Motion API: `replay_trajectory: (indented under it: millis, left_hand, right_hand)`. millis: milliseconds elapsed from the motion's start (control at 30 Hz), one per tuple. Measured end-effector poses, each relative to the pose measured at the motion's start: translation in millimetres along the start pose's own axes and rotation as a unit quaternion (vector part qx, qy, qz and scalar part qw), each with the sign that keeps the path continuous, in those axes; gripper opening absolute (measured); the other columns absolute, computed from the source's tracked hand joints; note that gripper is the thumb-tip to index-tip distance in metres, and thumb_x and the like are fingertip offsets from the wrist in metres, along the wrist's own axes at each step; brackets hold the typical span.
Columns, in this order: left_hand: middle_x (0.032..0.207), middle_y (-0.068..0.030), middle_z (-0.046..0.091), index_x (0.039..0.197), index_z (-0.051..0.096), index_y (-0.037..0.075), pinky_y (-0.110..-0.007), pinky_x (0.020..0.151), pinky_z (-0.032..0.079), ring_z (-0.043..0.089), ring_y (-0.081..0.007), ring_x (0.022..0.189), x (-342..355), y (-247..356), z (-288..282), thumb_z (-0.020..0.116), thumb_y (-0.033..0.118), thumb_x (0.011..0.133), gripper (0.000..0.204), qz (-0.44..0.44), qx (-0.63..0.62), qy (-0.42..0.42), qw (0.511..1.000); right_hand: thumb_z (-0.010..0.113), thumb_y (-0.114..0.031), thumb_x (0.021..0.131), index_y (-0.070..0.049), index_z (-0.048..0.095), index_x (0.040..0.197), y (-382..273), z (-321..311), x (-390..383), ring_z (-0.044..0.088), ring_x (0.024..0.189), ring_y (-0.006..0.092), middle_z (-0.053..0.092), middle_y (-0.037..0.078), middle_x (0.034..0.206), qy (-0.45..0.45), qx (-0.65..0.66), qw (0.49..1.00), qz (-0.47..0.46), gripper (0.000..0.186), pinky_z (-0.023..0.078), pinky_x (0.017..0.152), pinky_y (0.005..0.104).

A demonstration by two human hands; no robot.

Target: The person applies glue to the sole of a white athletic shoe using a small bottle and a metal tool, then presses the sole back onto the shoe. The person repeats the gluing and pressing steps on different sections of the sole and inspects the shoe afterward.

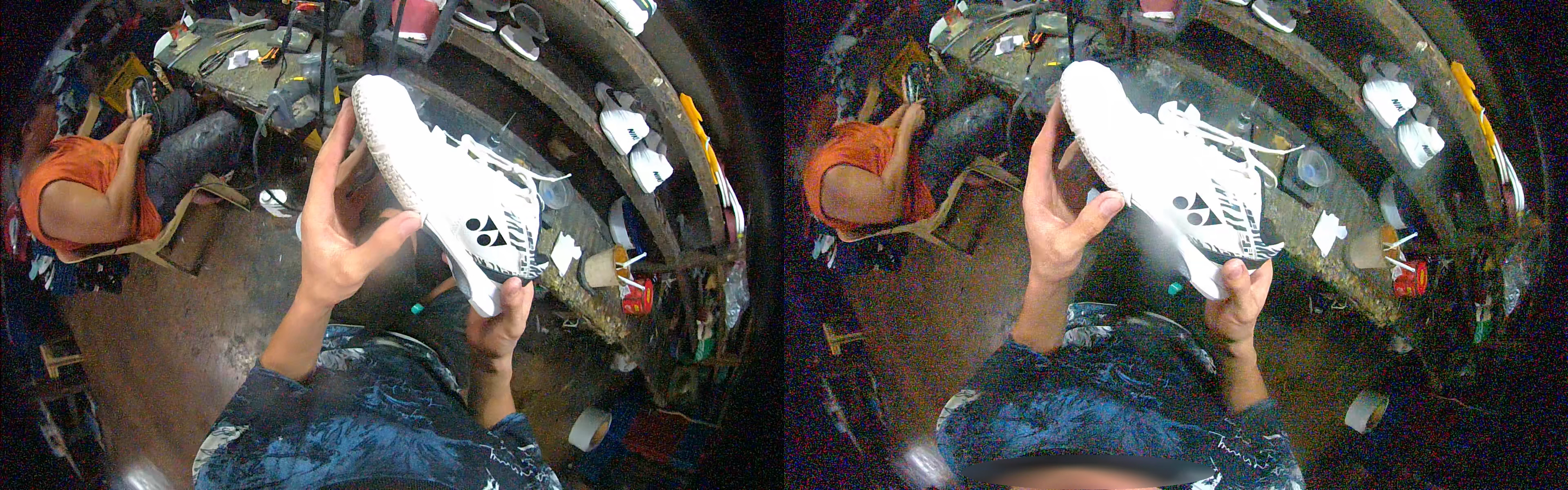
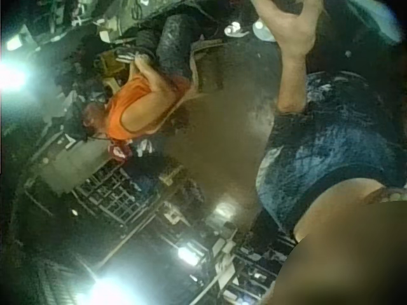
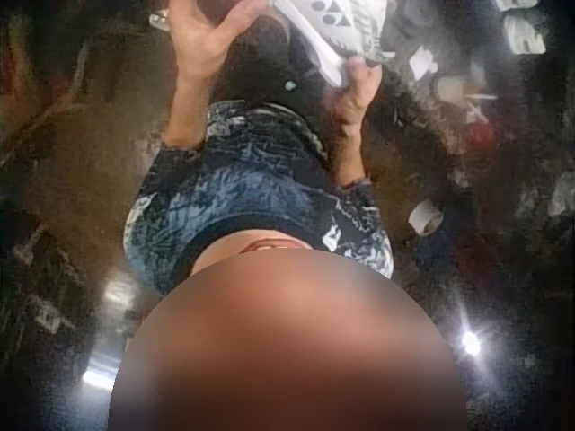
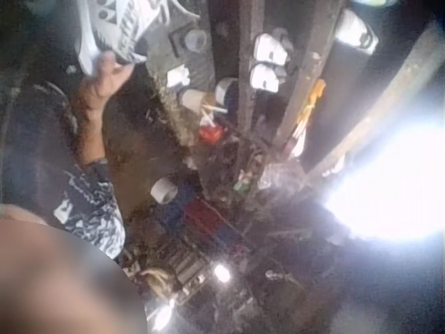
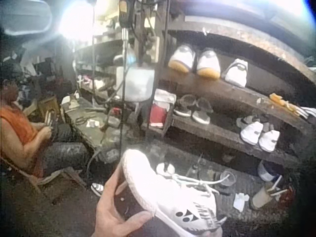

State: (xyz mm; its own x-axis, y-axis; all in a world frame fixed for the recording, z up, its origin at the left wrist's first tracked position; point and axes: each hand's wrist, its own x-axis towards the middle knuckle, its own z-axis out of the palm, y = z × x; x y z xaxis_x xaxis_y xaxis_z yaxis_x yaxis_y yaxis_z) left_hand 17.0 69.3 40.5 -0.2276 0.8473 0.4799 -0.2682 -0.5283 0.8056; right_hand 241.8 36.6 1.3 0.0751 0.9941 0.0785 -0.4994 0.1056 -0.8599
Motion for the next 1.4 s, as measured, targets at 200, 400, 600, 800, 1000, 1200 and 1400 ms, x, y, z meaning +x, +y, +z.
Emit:
replay_trajectory:
  millis: [200,400,600,800,1000,1200,1400]
  left_hand:
    - [0.162,-0.0269,0.043,0.17,0.015,-0.003,-0.046,0.12,0.046,0.052,-0.0333,0.145,-1.9,-3.1,0.5,0.083,0.004,0.087,0.108,0.014,0.009,0.001,1.0]
    - [0.16,-0.0287,0.044,0.169,0.016,-0.004,-0.047,0.119,0.047,0.053,-0.0346,0.144,-3.7,-4.9,-0.8,0.084,0.004,0.087,0.106,0.028,0.026,-0.001,0.999]
    - [0.156,-0.0277,0.048,0.17,0.018,-0.001,-0.047,0.117,0.048,0.057,-0.0327,0.139,-9.9,-9.3,-0.6,0.084,0.006,0.089,0.105,0.007,0.023,0.018,1.0]
    - [0.151,-0.027,0.052,0.169,0.019,0.0,-0.045,0.113,0.051,0.06,-0.0321,0.135,-16.6,-12.0,2.6,0.081,0.007,0.092,0.099,-0.016,0.013,0.033,0.999]
    - [0.154,-0.0256,0.048,0.168,0.022,-0.001,-0.045,0.112,0.053,0.056,-0.0319,0.137,-21.3,-11.5,1.5,0.082,0.011,0.093,0.097,-0.022,0.056,0.04,0.997]
    - [0.156,-0.0221,0.047,0.167,0.024,-0.002,-0.045,0.11,0.054,0.055,-0.0316,0.139,-29.9,-10.8,-3.4,0.082,0.011,0.093,0.095,-0.017,0.089,0.042,0.995]
    - [0.156,-0.0208,0.046,0.166,0.025,-0.002,-0.044,0.11,0.056,0.054,-0.0317,0.139,-39.1,-8.3,-4.2,0.081,0.008,0.094,0.092,-0.033,0.085,0.051,0.995]
  right_hand:
    - [0.081,-0.027,0.092,0.004,0.047,0.149,-7.5,-2.3,-7.8,0.066,0.122,0.028,0.066,0.017,0.137,0.028,-0.02,0.999,0.016,0.073,0.05,0.11,0.0416]
    - [0.08,-0.025,0.093,0.003,0.048,0.148,-7.3,2.0,-6.9,0.067,0.122,0.0275,0.067,0.017,0.136,0.009,-0.007,1.0,0.003,0.069,0.051,0.108,0.041]
    - [0.075,-0.028,0.099,0.003,0.047,0.15,-11.3,-2.2,-10.5,0.065,0.124,0.0264,0.066,0.017,0.138,0.019,-0.048,0.999,0.009,0.066,0.049,0.11,0.0403]
    - [0.051,-0.041,0.114,0.003,0.053,0.147,-9.6,-6.1,-8.6,0.071,0.121,0.0287,0.069,0.018,0.138,0.03,-0.02,0.999,0.018,0.055,0.056,0.106,0.044]
    - [0.047,-0.04,0.116,0.002,0.057,0.146,-17.4,-3.5,-13.6,0.071,0.121,0.028,0.071,0.016,0.136,0.044,-0.022,0.998,0.041,0.052,0.057,0.105,0.0427]
    - [0.047,-0.035,0.116,0.002,0.06,0.139,-19.8,-0.2,-13.9,0.074,0.115,0.0286,0.073,0.017,0.129,0.056,-0.031,0.996,0.057,0.046,0.059,0.099,0.0427]
    - [0.053,-0.035,0.113,0.004,0.054,0.147,-28.2,2.6,-15.1,0.061,0.13,0.0256,0.065,0.016,0.142,-0.003,-0.049,0.994,0.094,0.052,0.043,0.116,0.0392]
